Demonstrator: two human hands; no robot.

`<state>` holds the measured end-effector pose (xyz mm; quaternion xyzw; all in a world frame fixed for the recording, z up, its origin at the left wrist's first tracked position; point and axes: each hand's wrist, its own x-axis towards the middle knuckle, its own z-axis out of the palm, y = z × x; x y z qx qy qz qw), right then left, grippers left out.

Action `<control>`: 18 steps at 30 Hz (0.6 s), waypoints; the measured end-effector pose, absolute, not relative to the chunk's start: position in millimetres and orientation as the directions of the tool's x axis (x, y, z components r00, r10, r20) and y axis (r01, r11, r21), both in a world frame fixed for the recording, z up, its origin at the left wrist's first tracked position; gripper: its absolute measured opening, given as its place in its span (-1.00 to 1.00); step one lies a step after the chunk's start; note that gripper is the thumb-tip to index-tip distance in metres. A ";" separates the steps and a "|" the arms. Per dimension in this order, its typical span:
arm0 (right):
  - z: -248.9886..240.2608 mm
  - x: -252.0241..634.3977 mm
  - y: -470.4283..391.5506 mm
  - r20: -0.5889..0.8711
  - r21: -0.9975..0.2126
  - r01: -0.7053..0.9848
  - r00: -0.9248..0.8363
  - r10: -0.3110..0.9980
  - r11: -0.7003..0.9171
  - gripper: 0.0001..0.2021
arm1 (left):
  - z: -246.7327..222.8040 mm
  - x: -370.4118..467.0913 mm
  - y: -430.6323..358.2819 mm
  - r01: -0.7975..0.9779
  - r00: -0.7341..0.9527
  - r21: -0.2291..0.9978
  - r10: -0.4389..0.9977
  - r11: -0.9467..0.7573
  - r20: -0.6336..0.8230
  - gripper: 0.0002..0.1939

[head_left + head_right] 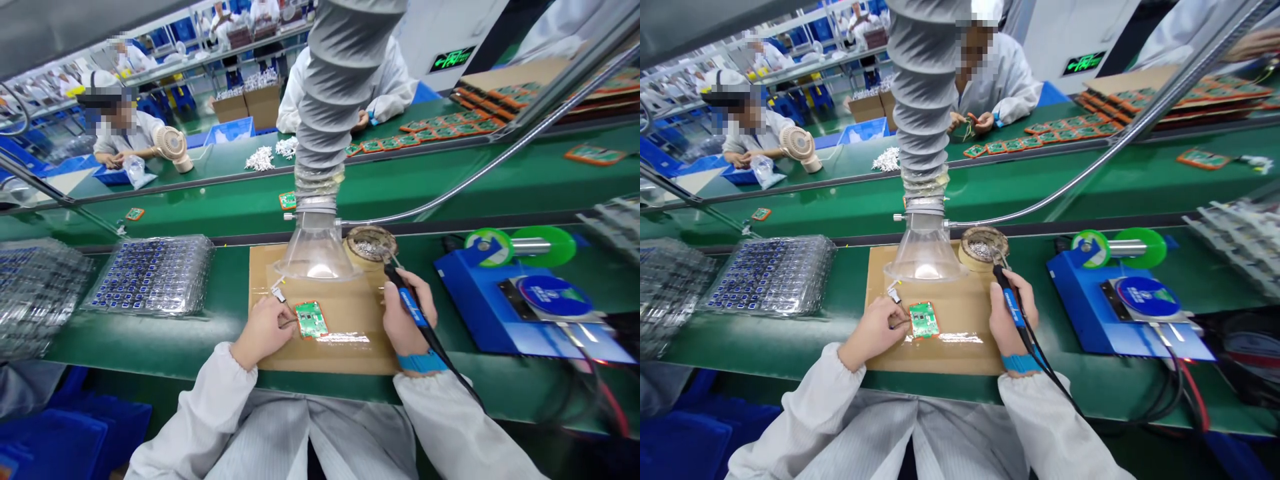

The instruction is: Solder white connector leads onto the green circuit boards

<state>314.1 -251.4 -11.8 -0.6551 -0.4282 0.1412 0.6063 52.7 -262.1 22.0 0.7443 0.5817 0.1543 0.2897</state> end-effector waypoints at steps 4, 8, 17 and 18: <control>-11.9 314.5 -274.1 0.285 -0.947 0.300 0.606 0.743 0.118 -0.58 | 22.8 48.1 -268.1 0.776 0.252 0.616 0.962 -0.138 -0.101 -0.86; -20.2 313.9 -320.8 0.239 -0.955 0.284 0.544 0.804 0.091 -0.62 | 29.7 29.1 -256.2 0.451 0.191 0.855 0.908 0.255 -0.372 -0.83; -36.5 307.6 -366.1 0.232 -0.936 0.343 0.432 0.872 0.079 -0.69 | 49.1 -5.4 -145.1 0.049 -0.313 0.963 0.920 0.263 -0.235 -0.77; -35.4 306.7 -365.4 0.237 -0.933 0.350 0.430 0.871 0.081 -0.69 | 52.6 -7.2 -127.4 0.093 -0.362 0.965 0.911 0.245 -0.196 -0.80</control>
